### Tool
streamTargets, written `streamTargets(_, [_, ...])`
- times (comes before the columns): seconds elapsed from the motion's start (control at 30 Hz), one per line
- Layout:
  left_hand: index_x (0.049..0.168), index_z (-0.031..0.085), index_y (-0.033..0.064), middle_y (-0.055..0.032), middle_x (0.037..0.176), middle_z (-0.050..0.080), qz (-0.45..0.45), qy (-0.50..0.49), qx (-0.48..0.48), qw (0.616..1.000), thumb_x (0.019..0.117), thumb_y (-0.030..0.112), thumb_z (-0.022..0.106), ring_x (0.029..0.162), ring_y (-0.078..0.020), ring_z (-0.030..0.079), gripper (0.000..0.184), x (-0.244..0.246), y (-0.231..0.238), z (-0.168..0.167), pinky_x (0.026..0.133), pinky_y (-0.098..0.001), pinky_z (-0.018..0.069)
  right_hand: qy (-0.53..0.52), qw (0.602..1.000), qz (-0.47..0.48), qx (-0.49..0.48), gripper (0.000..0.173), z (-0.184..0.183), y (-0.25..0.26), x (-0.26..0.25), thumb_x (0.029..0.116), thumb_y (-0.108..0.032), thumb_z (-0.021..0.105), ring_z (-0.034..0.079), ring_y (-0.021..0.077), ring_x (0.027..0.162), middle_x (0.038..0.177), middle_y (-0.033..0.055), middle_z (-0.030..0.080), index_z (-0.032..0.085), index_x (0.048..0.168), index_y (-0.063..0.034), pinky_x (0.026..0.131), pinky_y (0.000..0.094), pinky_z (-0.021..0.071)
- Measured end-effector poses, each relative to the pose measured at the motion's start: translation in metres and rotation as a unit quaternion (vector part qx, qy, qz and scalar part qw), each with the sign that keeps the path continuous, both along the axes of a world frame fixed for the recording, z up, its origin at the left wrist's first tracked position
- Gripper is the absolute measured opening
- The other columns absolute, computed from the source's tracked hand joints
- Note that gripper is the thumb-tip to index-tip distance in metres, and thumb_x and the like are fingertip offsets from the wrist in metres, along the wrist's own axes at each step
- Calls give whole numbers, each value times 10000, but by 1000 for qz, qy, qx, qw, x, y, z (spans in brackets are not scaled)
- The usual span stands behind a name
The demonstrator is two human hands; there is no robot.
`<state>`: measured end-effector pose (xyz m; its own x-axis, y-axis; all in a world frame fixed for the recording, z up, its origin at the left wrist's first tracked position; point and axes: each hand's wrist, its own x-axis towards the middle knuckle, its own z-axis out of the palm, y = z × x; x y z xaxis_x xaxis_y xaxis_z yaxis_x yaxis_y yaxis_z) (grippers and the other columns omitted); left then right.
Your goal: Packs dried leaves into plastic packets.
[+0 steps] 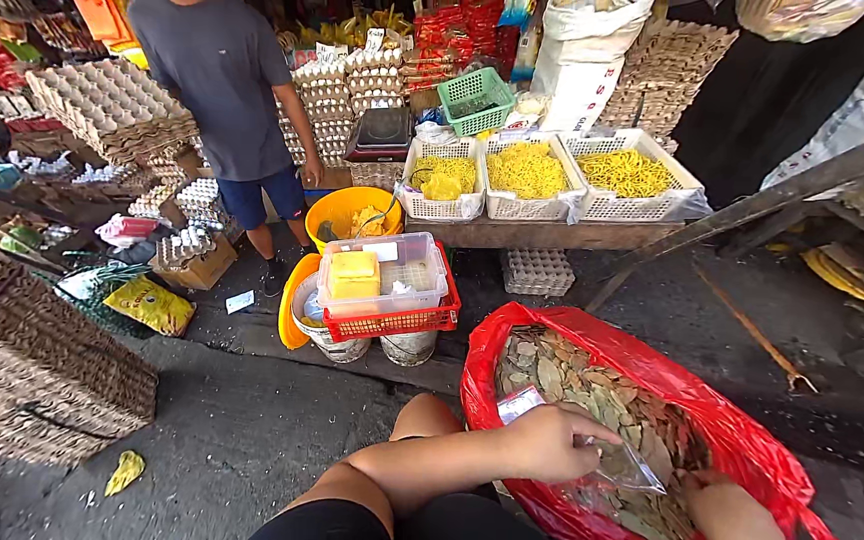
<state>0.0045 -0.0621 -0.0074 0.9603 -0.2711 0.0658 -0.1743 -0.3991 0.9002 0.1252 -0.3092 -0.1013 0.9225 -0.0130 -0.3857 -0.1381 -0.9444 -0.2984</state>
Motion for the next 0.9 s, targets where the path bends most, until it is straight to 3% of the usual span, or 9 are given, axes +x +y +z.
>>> streamTargets(0.1, [1283,689,-13,-240,1300,648,-2,-6,0,1000,980,2,548,1116,-310,663,335,-1,0,-2,960,-419,532,-13,1000,-18,1,447,-4,2,2,1050,-348,521,582,517,1249,1297,326,631,666,1285,4,992,719,442])
streamTargets(0.23, [1281,690,-12,-242,1290,649,-7,-9,1,1000,987,13,556,1076,-299,671,324,-1,-3,-3,934,-406,539,-30,998,-45,-15,663,-20,-1,17,1002,-467,616,537,529,1300,1392,353,550,529,1417,43,1024,701,438])
streamTargets(0.33, [1278,691,-15,-243,1279,654,-7,-14,0,1000,986,6,555,1061,-301,674,322,-2,-4,-2,923,-405,541,-20,998,-50,-30,746,-22,2,23,993,-523,603,558,492,1300,1382,338,568,507,1409,88,1044,662,446])
streamTargets(0.5, [1279,690,-15,-243,1285,654,-9,-15,7,1000,984,4,552,1103,-315,668,326,-3,-4,-6,955,-419,533,31,999,-18,-23,697,-30,-1,33,1012,-509,586,520,479,1348,1387,339,567,571,1356,96,1098,650,404])
streamTargets(0.6, [1280,689,-20,-239,1307,651,12,-29,6,999,967,-59,537,1188,-321,647,350,-4,-1,0,1021,-426,512,31,998,25,-43,592,-29,3,34,1029,-456,581,521,488,1339,1380,329,577,621,1322,57,1075,671,411])
streamTargets(0.7, [1304,665,-42,-245,1339,629,123,-58,-64,989,919,-112,581,1208,-290,638,400,-6,22,24,1016,-400,525,13,999,29,-33,575,-32,2,35,1011,-422,615,525,506,1324,1373,341,575,622,1319,63,1061,694,410])
streamTargets(0.8, [1351,622,-34,-200,1319,631,291,-65,-119,947,921,-98,568,986,-168,681,438,-15,75,62,831,-315,577,25,999,21,-11,697,-39,-5,43,1000,-481,624,481,504,1371,1406,364,538,561,1370,106,1113,677,362])
streamTargets(0.9, [1407,588,19,-160,1209,683,463,-85,-92,878,961,-48,558,850,-152,673,452,-35,150,85,773,-345,569,65,997,31,-6,789,-39,-6,55,1012,-589,538,486,470,1384,1416,359,534,553,1381,108,1139,634,358])
